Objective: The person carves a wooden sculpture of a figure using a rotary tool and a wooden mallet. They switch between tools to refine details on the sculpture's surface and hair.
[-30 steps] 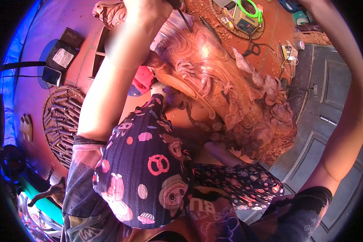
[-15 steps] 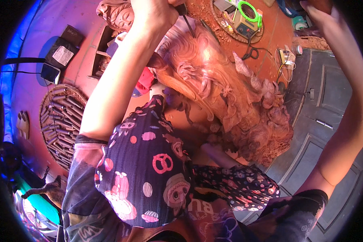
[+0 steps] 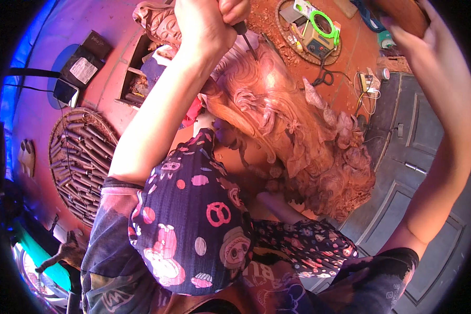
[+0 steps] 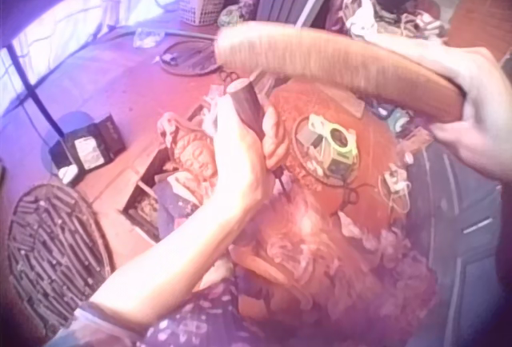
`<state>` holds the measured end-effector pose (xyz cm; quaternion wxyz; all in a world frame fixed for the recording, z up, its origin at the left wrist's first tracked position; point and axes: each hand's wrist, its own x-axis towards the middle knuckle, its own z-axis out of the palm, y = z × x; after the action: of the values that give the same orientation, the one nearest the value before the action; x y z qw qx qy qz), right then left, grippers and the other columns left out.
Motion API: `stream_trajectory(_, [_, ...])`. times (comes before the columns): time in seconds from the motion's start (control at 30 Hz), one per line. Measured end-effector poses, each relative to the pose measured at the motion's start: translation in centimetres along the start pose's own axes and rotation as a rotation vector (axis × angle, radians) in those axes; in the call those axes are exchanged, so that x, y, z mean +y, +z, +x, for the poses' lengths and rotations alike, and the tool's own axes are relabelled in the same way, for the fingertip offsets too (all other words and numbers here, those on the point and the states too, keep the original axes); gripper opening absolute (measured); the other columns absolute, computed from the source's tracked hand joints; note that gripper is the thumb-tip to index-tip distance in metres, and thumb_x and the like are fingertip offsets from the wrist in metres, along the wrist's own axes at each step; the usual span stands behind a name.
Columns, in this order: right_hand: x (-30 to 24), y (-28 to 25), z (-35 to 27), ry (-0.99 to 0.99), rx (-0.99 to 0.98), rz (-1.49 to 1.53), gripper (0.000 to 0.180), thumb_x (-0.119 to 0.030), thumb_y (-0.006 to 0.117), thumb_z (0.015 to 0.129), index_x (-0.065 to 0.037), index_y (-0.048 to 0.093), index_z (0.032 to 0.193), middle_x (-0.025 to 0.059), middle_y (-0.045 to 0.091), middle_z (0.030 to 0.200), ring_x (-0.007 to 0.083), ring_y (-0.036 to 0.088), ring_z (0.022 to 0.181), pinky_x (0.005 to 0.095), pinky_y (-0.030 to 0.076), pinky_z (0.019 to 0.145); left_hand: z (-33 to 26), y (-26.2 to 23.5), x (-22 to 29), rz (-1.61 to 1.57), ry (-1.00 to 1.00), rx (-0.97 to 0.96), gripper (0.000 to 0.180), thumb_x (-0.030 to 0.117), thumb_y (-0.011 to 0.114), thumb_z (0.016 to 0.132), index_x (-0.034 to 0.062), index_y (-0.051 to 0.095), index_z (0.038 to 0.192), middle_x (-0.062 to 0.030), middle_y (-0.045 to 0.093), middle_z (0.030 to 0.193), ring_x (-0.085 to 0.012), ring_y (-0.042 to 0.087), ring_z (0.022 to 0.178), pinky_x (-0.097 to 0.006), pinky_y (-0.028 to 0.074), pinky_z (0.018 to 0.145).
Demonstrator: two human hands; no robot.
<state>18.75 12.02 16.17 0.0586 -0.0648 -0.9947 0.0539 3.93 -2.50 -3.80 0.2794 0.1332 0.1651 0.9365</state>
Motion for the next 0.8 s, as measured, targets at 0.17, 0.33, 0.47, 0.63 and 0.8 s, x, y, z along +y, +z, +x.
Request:
stream_trajectory(0.17, [-1.2, 0.4, 1.7, -0.21, 0.038, -0.197, 0.053, 0.006, 0.059, 0.085, -0.003, 0.05, 0.137, 0.0102, 0.053, 0.137, 0.0177, 0.048, 0.128, 0.0298, 0.035, 0.108, 0.1, -0.1, -0.3, 0.017, 0.038, 0.077, 0.057, 0.052, 0.028, 0.101, 0.0092, 0.045, 0.068, 0.0003, 0.034, 0.048, -0.0116, 0.027, 0.035, -0.025, 0.021, 0.035])
stream_trajectory(0.33, [-2.7, 1.0, 1.9, -0.277, 0.039, -0.231, 0.054, 0.006, 0.061, 0.082, -0.002, 0.051, 0.135, 0.011, 0.055, 0.135, 0.0178, 0.049, 0.126, 0.0304, 0.036, 0.107, 0.2, -0.4, 0.0, -0.015, 0.017, 0.003, 0.055, 0.052, 0.029, 0.101, 0.0091, 0.044, 0.07, 0.0002, 0.035, 0.049, -0.0114, 0.028, 0.036, -0.025, 0.021, 0.036])
stream_trajectory(0.47, [-4.0, 1.5, 2.2, -0.301, 0.054, -0.226, 0.056, 0.007, 0.062, 0.08, -0.002, 0.052, 0.134, 0.0116, 0.057, 0.133, 0.0179, 0.051, 0.125, 0.0309, 0.036, 0.107, 0.2, 0.0, 0.0, 0.032, 0.009, 0.023, 0.056, 0.054, 0.029, 0.101, 0.0098, 0.044, 0.069, 0.0006, 0.034, 0.05, -0.0109, 0.027, 0.037, -0.025, 0.021, 0.037])
stream_trajectory(0.63, [-2.1, 1.2, 0.1, -0.223, 0.094, -0.114, 0.057, 0.007, 0.064, 0.077, -0.001, 0.054, 0.132, 0.0123, 0.059, 0.13, 0.018, 0.052, 0.123, 0.0315, 0.037, 0.106, 0.5, 0.4, 4.0, -0.449, -0.143, -0.247, 0.049, 0.049, 0.036, 0.101, 0.013, 0.043, 0.068, 0.0062, 0.032, 0.053, -0.0076, 0.026, 0.042, -0.023, 0.021, 0.038])
stream_trajectory(0.8, [3.4, 0.2, -9.4, 0.429, 0.15, 0.022, 0.058, 0.005, 0.07, 0.076, -0.001, 0.054, 0.131, 0.0062, 0.063, 0.117, 0.0123, 0.057, 0.105, 0.0291, 0.045, 0.093, -3.4, -3.8, 17.2, -0.218, -0.209, -0.194, 0.028, 0.026, 0.037, 0.103, 0.0068, 0.041, 0.084, 0.001, 0.036, 0.065, -0.0061, 0.032, 0.048, -0.021, 0.03, 0.044])
